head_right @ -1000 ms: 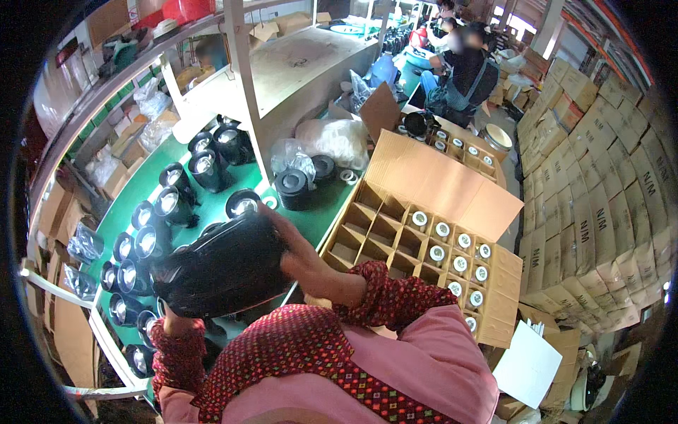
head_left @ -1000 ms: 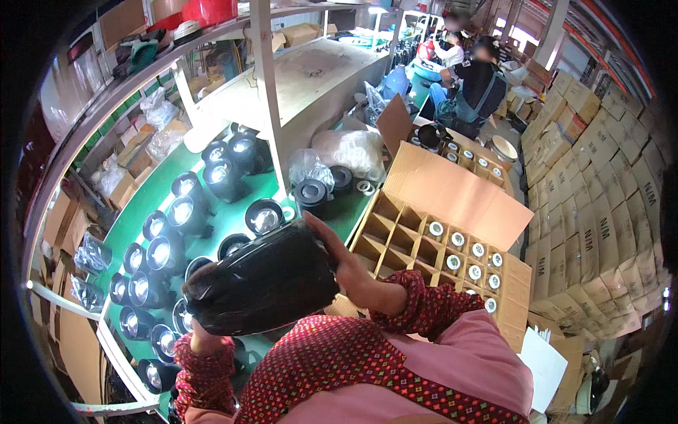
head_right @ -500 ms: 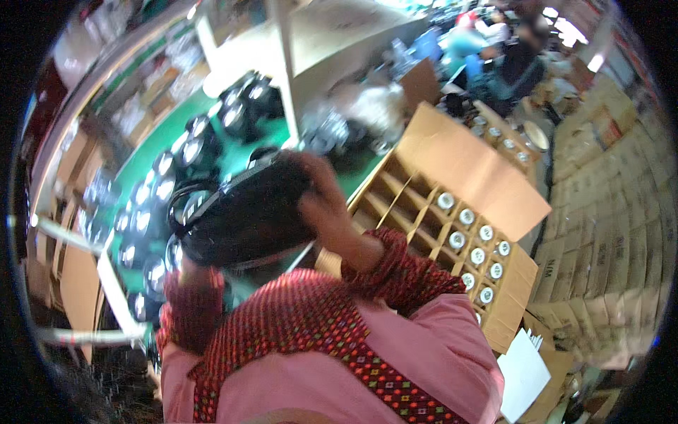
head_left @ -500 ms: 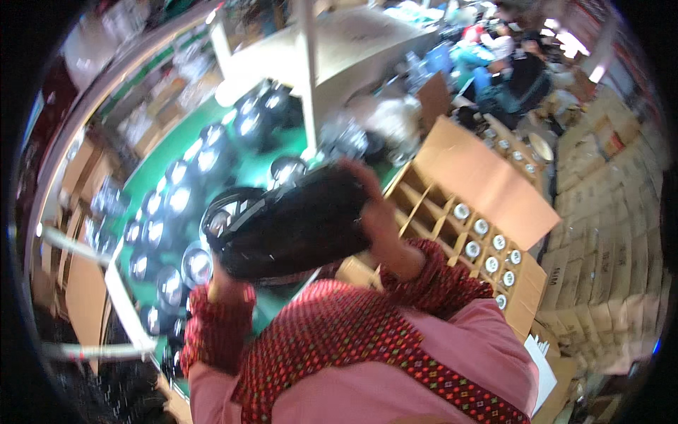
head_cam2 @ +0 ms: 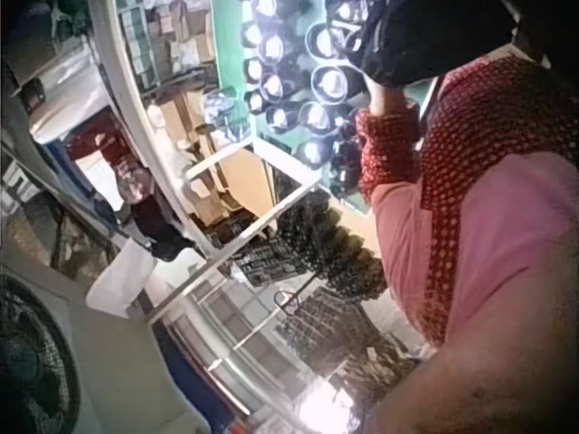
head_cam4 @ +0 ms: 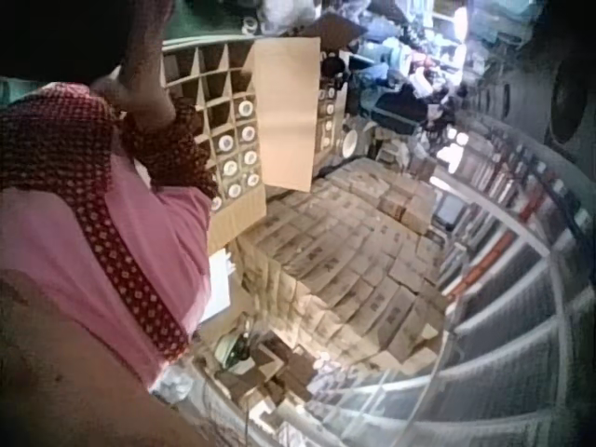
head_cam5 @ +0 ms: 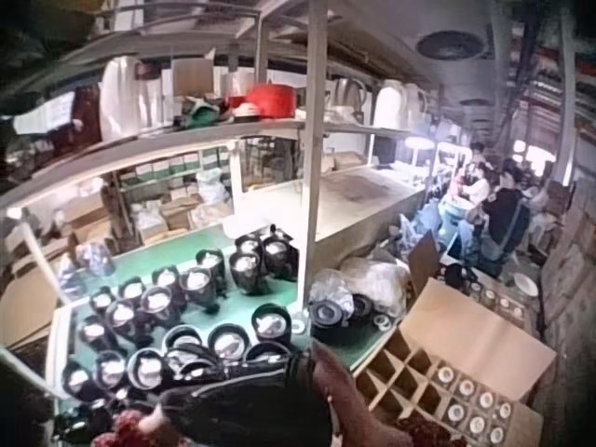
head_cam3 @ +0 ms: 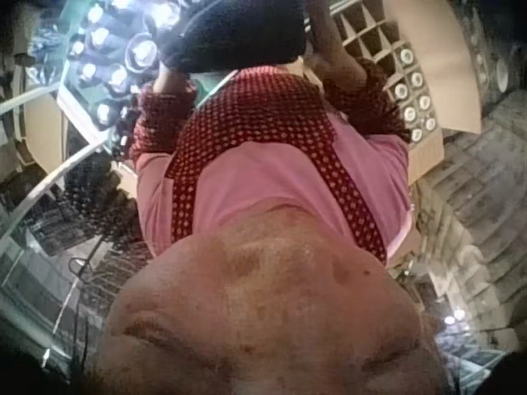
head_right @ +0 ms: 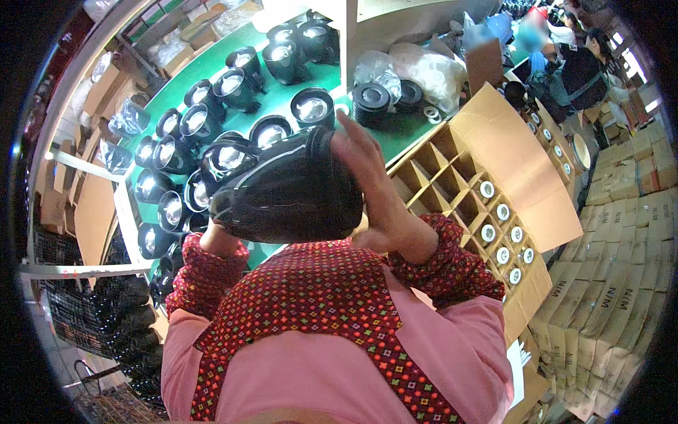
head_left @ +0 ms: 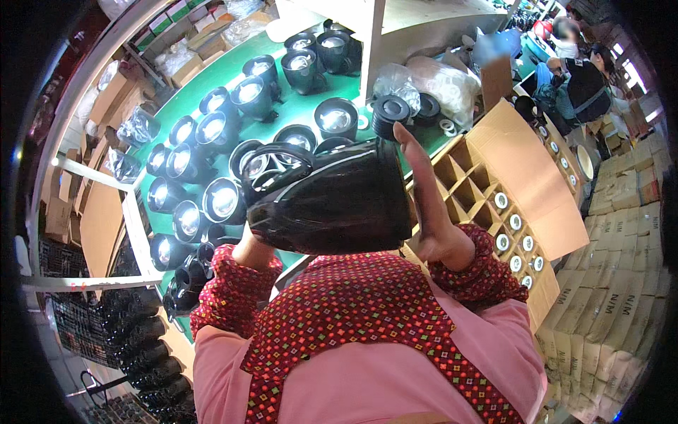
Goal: The person picks black kettles from a green table, attaches white circular bases to their bottoms, and places the assembled units into a cardboard box. The person repeats this process for multiple kettles.
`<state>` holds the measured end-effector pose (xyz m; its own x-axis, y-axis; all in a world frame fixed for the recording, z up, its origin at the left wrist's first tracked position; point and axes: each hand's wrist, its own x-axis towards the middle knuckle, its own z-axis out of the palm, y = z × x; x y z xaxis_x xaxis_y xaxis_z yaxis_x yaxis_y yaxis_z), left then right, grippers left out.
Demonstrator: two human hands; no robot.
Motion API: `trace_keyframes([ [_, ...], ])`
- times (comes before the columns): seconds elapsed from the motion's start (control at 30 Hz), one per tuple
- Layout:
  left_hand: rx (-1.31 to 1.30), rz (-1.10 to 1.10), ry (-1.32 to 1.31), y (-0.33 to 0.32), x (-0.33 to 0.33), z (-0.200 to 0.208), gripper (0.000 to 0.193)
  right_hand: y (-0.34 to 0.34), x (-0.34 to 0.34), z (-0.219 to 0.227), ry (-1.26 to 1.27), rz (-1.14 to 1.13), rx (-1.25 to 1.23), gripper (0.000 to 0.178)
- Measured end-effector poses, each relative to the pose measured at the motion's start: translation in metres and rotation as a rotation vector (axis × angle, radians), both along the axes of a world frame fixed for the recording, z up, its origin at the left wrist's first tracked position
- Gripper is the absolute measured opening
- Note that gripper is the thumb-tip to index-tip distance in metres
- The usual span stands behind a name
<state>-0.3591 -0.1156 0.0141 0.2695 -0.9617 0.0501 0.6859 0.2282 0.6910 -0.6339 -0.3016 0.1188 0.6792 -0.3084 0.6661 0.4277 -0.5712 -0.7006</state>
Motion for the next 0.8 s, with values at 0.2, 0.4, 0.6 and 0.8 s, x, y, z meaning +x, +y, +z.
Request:
trace_keyframes([
  [0.2,-0.072,0.001,-0.334,-0.001,0.008,0.013,0.048,-0.003,-0.001,-0.010,-0.117,-0.039,-0.112,0.099],
  [0.4,-0.092,0.515,-1.463,-0.016,-0.030,0.143,0.036,0.006,0.013,-0.027,-0.160,0.175,0.883,0.073],
  [0.6,-0.281,0.579,-1.540,-0.009,-0.022,0.152,0.033,0.019,0.012,0.000,-0.143,0.227,1.142,0.063],
  [0.8,0.143,0.234,-0.204,-0.013,-0.027,0.073,0.032,-0.009,0.010,0.020,-0.028,0.010,-0.242,0.106],
])
